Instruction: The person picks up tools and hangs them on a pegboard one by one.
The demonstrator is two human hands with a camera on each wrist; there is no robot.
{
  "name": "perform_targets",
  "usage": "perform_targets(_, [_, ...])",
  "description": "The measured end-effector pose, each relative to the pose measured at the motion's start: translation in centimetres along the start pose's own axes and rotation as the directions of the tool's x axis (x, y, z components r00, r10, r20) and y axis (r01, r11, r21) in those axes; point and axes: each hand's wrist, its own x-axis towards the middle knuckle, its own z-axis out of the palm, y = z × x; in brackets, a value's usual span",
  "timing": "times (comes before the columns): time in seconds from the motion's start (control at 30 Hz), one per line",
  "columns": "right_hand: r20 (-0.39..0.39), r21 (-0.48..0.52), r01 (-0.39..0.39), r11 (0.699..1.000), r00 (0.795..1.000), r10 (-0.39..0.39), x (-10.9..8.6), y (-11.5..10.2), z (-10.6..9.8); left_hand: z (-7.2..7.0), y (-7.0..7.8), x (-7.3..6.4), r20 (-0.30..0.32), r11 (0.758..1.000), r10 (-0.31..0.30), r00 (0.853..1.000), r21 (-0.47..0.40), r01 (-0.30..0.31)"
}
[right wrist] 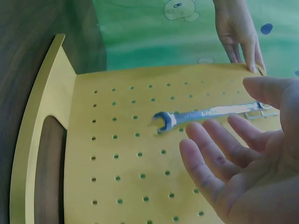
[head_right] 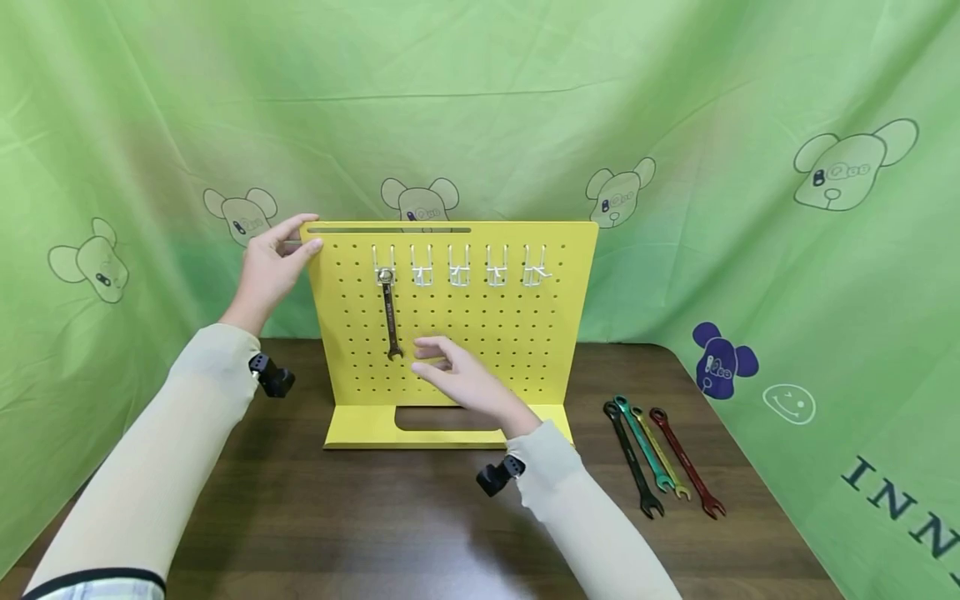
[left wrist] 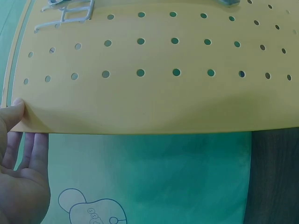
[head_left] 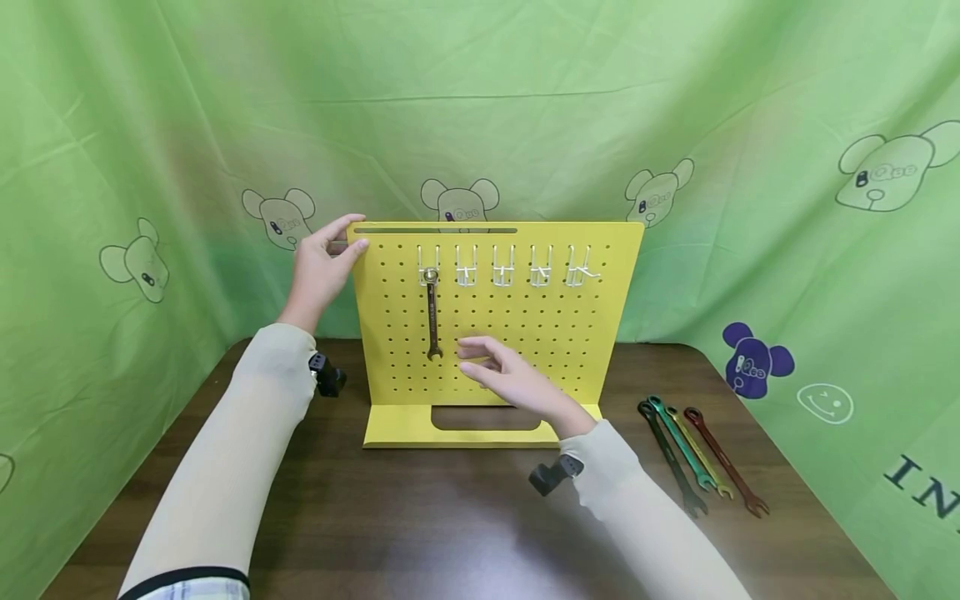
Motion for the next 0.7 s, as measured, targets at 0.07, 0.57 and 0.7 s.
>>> perform_targets(0.07, [0.009, -0.016, -0.01, 1.0, 1.0, 0.011, -0.6, 0.0, -0.4, 0.0, 0.0, 0.0, 0.0, 1.0, -0.001, 1.0, -0.002, 0.001])
perform_targets(0.57, [0.023, -0.117, -0.116, 0.986, 0.993, 0.119, -4.5, 2.2, -3.8, 0.0, 0.0, 0.0, -0.001, 1.0, 0.005, 1.0, 0.004, -0.005])
perform_targets(0.7, [0.009, -0.13, -0.145, 0.981, 0.989, 0.148, -6.1, 3.3, -4.9, 0.0, 0.0, -0.1, -0.004, 1.0, 0.008, 1.0, 0.004, -0.008])
